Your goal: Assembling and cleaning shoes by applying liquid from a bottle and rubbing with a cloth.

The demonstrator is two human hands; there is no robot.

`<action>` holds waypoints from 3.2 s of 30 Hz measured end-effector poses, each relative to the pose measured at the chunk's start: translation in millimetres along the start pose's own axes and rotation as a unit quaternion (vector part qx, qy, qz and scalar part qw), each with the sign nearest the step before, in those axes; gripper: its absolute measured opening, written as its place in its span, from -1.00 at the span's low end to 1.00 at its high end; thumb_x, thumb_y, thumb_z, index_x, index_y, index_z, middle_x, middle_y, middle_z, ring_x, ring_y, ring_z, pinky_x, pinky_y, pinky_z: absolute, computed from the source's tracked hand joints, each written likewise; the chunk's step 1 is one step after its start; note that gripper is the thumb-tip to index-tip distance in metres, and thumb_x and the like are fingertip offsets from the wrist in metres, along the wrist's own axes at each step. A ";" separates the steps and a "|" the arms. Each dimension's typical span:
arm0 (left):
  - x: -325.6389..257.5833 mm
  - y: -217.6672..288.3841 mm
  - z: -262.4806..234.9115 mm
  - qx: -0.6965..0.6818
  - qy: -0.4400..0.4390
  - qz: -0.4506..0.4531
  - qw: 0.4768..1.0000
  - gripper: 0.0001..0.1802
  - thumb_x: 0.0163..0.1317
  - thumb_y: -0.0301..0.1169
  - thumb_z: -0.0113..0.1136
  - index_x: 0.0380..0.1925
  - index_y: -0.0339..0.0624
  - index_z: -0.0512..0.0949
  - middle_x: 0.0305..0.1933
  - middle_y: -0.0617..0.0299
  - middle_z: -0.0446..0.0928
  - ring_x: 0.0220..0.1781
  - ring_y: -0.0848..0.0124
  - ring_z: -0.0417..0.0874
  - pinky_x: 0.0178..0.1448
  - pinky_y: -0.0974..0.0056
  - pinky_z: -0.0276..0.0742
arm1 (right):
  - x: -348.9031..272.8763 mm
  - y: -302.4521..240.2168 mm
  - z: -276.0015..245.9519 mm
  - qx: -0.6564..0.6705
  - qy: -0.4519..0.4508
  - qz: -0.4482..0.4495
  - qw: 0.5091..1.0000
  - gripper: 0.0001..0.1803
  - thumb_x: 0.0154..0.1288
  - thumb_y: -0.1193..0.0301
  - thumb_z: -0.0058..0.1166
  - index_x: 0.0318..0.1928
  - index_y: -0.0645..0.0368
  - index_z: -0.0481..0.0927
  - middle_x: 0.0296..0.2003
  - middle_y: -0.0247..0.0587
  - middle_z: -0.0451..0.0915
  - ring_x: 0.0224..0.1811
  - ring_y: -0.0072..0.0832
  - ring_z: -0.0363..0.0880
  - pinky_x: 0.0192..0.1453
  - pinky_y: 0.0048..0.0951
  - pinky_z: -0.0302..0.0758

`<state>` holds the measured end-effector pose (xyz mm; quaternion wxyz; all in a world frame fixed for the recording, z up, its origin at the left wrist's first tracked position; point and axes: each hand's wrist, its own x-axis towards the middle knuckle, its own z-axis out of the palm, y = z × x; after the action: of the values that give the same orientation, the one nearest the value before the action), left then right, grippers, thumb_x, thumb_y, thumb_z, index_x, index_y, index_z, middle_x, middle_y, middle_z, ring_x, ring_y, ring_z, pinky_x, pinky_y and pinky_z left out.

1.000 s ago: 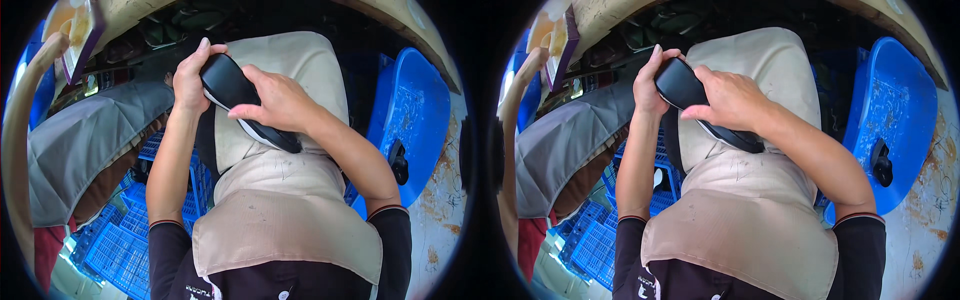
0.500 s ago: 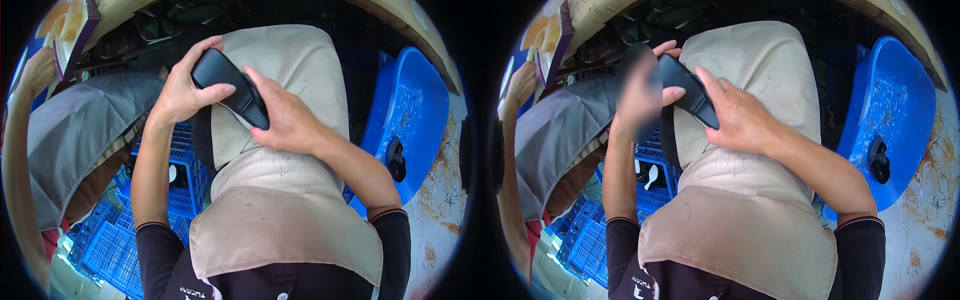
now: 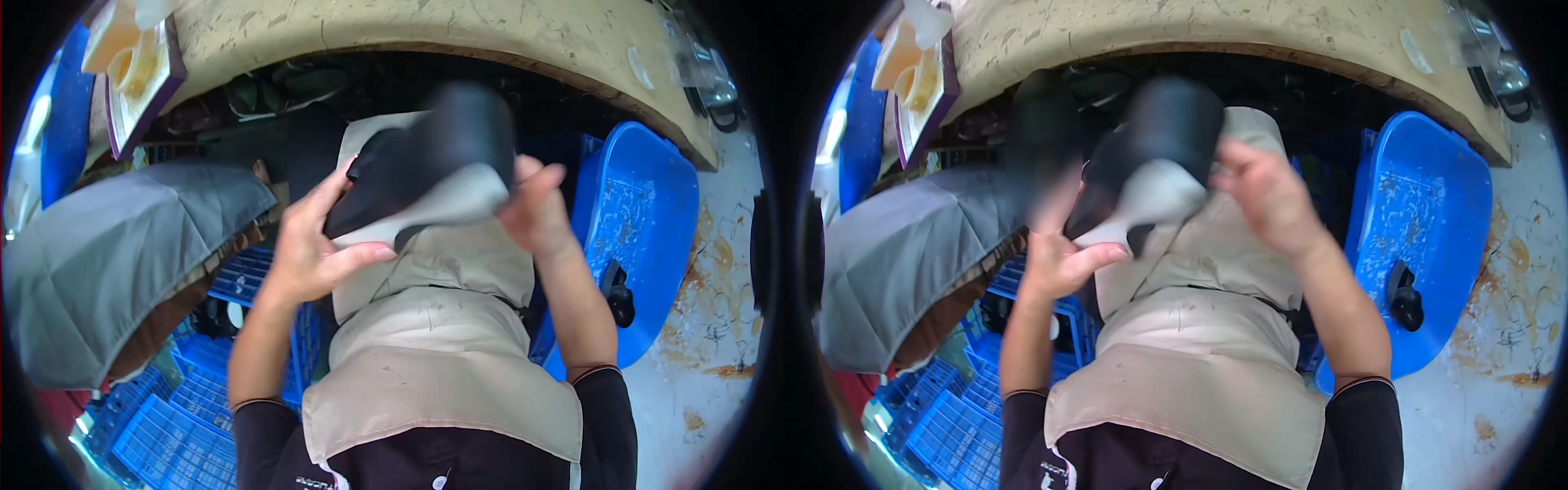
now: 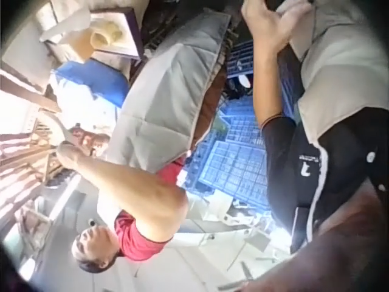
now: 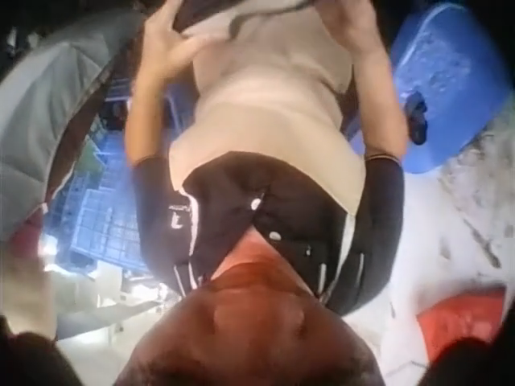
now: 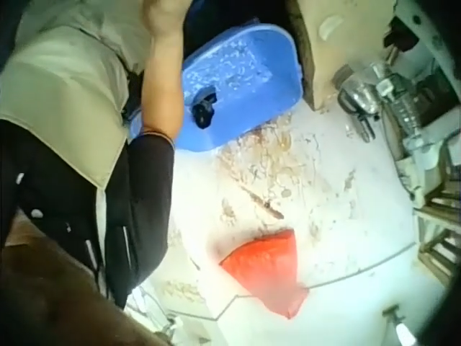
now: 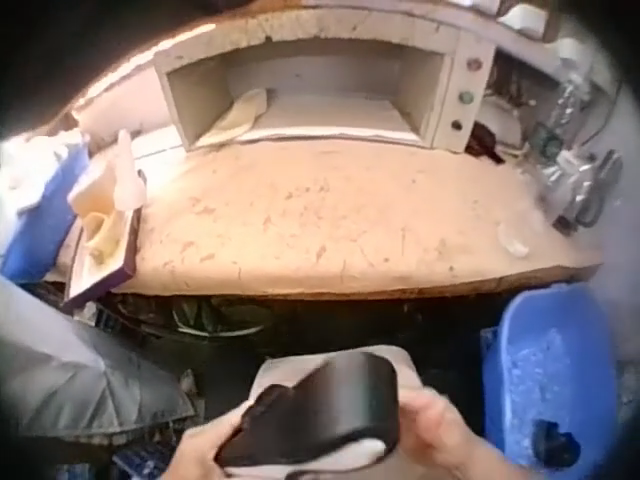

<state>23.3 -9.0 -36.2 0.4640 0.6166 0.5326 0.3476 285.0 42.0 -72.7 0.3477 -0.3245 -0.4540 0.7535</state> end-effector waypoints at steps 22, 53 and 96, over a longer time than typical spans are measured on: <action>-51.8 -91.1 -18.8 0.327 -0.003 0.174 0.929 -0.16 -0.19 -0.05 0.60 0.13 -0.26 0.60 0.04 0.10 0.72 -0.01 0.23 0.79 0.04 0.27 0.67 | 31.7 54.4 68.5 -0.229 -0.034 0.351 0.907 -0.57 0.10 0.33 0.51 -0.07 0.35 0.75 -0.39 -0.26 0.72 -0.38 -0.60 0.61 -0.19 -0.65 0.57; -270.0 -102.5 -44.5 0.256 0.196 -0.392 0.862 -0.56 0.24 -0.29 0.41 0.05 -0.32 0.68 -0.02 -0.03 0.75 -0.05 0.03 0.78 0.08 0.17 0.65 | 0.3 -26.4 36.6 -0.448 -0.080 0.060 0.888 -0.58 0.20 0.52 0.28 0.09 0.37 0.68 -0.08 -0.09 0.73 -0.13 -0.42 0.65 0.06 -0.46 0.59; 156.3 170.1 -71.4 -0.130 0.044 0.280 0.950 -0.50 0.53 -0.09 0.06 -0.15 -0.42 0.65 -0.14 -0.06 0.75 -0.25 0.22 0.78 -0.11 0.25 0.70 | 90.6 -302.3 35.4 -0.312 0.054 0.040 0.948 -0.64 0.29 0.49 0.31 0.08 0.33 0.69 -0.30 -0.35 0.70 -0.42 -0.67 0.45 -0.33 -0.63 0.42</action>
<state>44.1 158.2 137.3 0.4003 0.6597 0.3082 0.5564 276.2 204.6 200.0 0.2226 -0.4753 -0.6330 0.5690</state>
